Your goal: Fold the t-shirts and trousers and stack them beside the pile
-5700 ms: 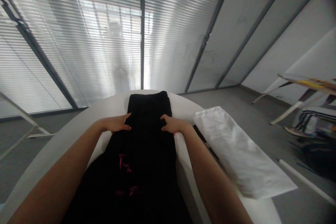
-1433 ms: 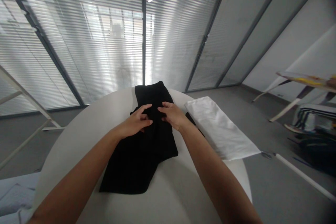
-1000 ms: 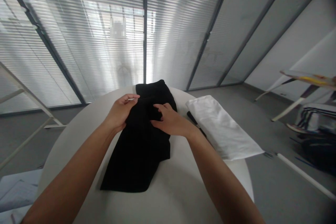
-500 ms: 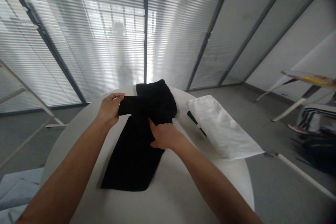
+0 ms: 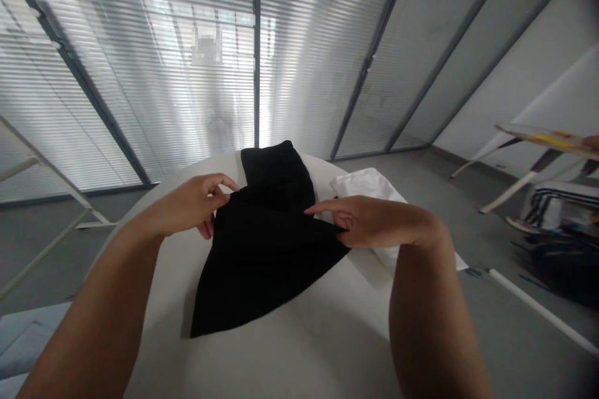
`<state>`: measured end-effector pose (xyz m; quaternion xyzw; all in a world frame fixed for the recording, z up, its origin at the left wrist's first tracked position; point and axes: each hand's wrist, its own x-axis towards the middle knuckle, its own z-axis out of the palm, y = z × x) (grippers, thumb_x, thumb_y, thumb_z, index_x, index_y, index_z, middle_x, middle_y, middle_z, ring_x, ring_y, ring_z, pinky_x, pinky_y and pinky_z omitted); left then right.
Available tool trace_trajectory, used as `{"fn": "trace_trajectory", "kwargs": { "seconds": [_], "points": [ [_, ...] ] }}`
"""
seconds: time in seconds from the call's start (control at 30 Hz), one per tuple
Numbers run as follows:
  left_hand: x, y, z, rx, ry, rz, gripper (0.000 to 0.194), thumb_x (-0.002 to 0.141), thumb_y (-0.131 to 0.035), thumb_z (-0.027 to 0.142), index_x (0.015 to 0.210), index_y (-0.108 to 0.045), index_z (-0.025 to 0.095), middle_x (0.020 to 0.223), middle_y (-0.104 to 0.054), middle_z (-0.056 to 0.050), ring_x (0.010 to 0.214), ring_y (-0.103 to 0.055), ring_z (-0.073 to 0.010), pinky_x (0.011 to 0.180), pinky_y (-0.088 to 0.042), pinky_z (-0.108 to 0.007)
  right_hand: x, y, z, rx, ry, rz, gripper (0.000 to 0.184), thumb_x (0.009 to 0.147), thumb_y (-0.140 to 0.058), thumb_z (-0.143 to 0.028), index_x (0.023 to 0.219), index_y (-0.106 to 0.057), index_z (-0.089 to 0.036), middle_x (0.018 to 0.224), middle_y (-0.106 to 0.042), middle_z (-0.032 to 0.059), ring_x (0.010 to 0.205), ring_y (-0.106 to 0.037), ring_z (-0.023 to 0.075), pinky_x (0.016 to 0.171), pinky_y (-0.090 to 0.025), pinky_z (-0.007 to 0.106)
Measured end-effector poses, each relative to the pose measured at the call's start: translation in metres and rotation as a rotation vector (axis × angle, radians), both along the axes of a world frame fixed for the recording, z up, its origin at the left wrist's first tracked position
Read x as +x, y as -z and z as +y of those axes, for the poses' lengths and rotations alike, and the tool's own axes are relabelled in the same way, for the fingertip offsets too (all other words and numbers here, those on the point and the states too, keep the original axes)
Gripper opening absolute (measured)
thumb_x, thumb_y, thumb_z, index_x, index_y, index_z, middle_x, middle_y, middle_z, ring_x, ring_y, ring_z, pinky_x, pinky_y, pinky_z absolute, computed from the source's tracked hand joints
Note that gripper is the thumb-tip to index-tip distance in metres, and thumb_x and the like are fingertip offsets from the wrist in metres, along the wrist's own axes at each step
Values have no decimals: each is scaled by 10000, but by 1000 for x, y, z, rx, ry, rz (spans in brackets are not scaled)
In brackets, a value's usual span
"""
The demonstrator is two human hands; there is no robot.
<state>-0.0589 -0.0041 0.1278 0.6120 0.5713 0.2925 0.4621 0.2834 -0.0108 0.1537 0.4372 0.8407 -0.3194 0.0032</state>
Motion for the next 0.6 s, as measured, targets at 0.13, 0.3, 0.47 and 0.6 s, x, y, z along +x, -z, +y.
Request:
{"fn": "trace_trajectory", "kwargs": {
  "seconds": [0.13,0.3,0.47,0.6],
  "points": [
    [-17,-4,-9,-174,179,156,448,685,-726,348,1116,-680,240,511,-609,7,405,-606,-192,400,-425,-230,-18,-3,-11,61,-23,-69,563,720,-594,-153,1265,-638,-286,766,-651,-3,642,-574,147,590,-401,257],
    [-15,-13,-24,-238,362,242,455,698,-687,345,1150,-672,293,653,-661,8,459,-637,-177,460,-435,-227,-30,0,-13,20,-45,-52,476,752,-652,-248,1228,-658,-242,849,-706,30,740,-642,189,657,-460,277],
    [1,-20,-33,-322,538,207,482,716,-646,340,1195,-650,288,587,-643,18,521,-659,-204,480,-446,-243,-34,15,7,-67,-13,-11,565,797,-659,-465,1294,-584,-210,951,-720,55,802,-665,198,688,-484,282],
    [7,-10,-25,-345,663,219,411,723,-601,278,1127,-674,257,525,-652,8,517,-653,-215,508,-469,-265,-49,34,21,-24,-73,-117,548,767,-685,-482,1229,-628,-191,967,-719,70,808,-663,211,687,-471,289]
  ]
}}
